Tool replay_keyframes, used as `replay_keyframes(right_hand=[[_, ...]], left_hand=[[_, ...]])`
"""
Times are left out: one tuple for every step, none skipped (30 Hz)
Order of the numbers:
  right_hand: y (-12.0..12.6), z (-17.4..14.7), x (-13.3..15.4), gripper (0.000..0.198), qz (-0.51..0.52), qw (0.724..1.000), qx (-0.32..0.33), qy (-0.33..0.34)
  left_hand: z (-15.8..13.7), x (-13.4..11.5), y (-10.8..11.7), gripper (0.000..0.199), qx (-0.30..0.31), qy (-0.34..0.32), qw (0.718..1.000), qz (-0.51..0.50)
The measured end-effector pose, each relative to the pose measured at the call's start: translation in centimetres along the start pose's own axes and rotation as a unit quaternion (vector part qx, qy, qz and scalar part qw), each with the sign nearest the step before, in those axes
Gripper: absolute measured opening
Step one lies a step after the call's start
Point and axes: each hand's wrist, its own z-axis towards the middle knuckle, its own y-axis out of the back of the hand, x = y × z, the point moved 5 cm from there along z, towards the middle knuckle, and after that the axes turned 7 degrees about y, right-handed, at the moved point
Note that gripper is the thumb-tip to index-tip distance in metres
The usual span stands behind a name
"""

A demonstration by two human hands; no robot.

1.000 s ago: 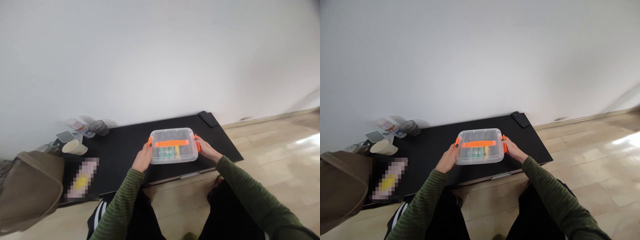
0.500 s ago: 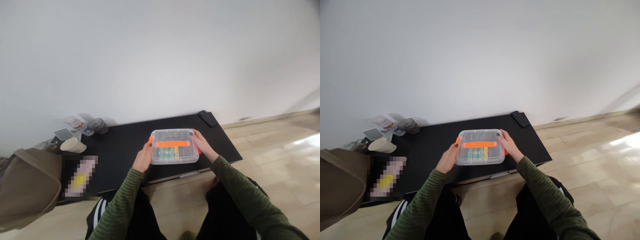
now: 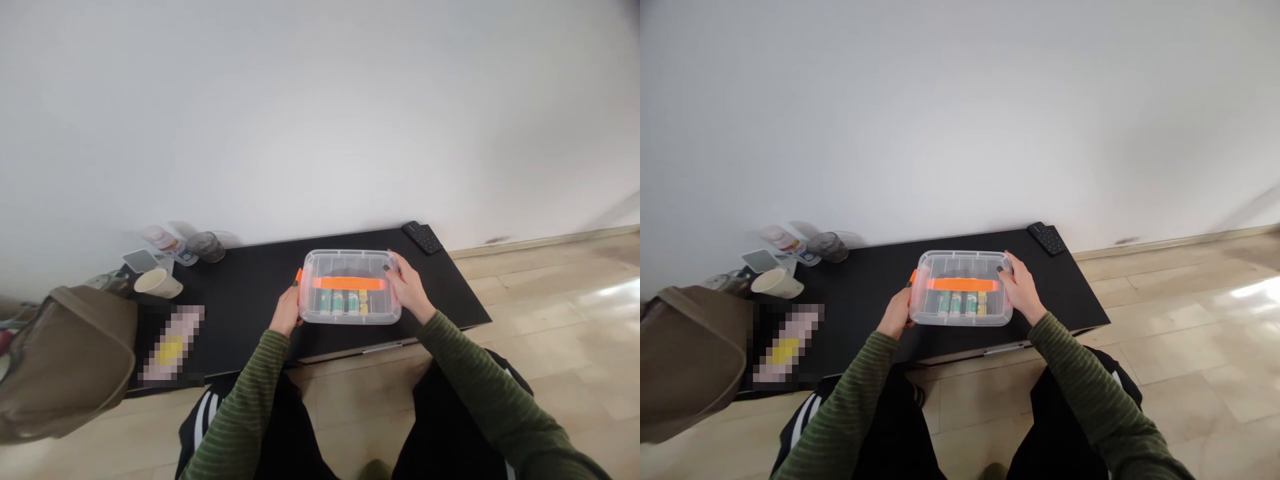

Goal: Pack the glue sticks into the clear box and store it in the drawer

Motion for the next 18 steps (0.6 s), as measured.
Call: replay_keyframes(right_hand=[[0.3, 0.0, 0.5, 0.048, 0.008, 1.0, -0.014, 0.01], [0.7, 0.1, 0.9, 0.047, 0.025, 0.999, -0.035, 0.018], [1.3, 0.2, 1.1, 0.047, 0.051, 0.997, -0.059, 0.022], [2.0, 0.4, 1.1, 0.047, 0.08, 0.993, -0.084, 0.022], [2.9, 0.6, 0.9, 0.047, 0.11, 0.988, -0.111, 0.02], [3.9, 0.8, 0.5, 0.048, 0.135, 0.981, -0.139, 0.02], [5.1, 1.0, 0.0, 0.049, 0.151, 0.973, -0.17, 0.024], [6.4, 1.3, -0.5, 0.049, 0.157, 0.966, -0.204, 0.035], [7.7, 1.4, -1.0, 0.05, 0.154, 0.957, -0.241, 0.053], [8.8, 1.5, -1.5, 0.05, 0.145, 0.947, -0.277, 0.074], [9.8, 1.5, -2.0, 0.051, 0.133, 0.939, -0.305, 0.094], [10.4, 1.4, -2.4, 0.053, 0.12, 0.934, -0.318, 0.11], [10.8, 1.3, -2.7, 0.055, 0.107, 0.934, -0.32, 0.121], [10.8, 1.1, -3.1, 0.056, 0.089, 0.938, -0.311, 0.126], [10.6, 0.9, -3.4, 0.056, 0.064, 0.945, -0.293, 0.127], [10.2, 0.7, -3.6, 0.054, 0.028, 0.955, -0.266, 0.126], [9.6, 0.5, -3.7, 0.049, -0.018, 0.966, -0.226, 0.125], [8.8, 0.3, -3.9, 0.042, -0.07, 0.974, -0.176, 0.127]], left_hand=[[0.1, -0.1, 0.1, 0.035, -0.004, -0.004, 1.0, -0.005], [0.2, -0.1, 0.3, 0.035, -0.008, -0.007, 1.0, -0.012], [0.3, -0.2, 0.5, 0.035, -0.013, -0.007, 1.0, -0.018], [0.4, -0.1, 0.7, 0.035, -0.019, -0.004, 1.0, -0.024], [0.5, -0.1, 0.9, 0.035, -0.026, 0.001, 0.999, -0.03], [0.5, 0.0, 1.1, 0.035, -0.032, 0.004, 0.999, -0.035], [0.6, 0.1, 1.4, 0.035, -0.037, 0.004, 0.998, -0.041], [0.7, 0.1, 1.6, 0.035, -0.04, 0.002, 0.998, -0.049], [0.7, 0.2, 1.8, 0.035, -0.043, -0.003, 0.997, -0.057], [0.8, 0.3, 2.0, 0.035, -0.045, -0.007, 0.997, -0.065], [0.9, 0.4, 2.1, 0.034, -0.047, -0.008, 0.996, -0.073], [0.9, 0.6, 2.3, 0.034, -0.05, -0.005, 0.995, -0.084], [1.0, 0.8, 2.4, 0.033, -0.051, 0.002, 0.994, -0.095], [1.1, 1.0, 2.5, 0.032, -0.049, 0.011, 0.993, -0.107], [1.1, 1.2, 2.5, 0.032, -0.046, 0.022, 0.992, -0.118], [1.1, 1.4, 2.5, 0.032, -0.044, 0.034, 0.99, -0.126], [1.1, 1.6, 2.4, 0.032, -0.041, 0.046, 0.989, -0.133], [1.0, 1.7, 2.3, 0.032, -0.04, 0.056, 0.988, -0.139]])
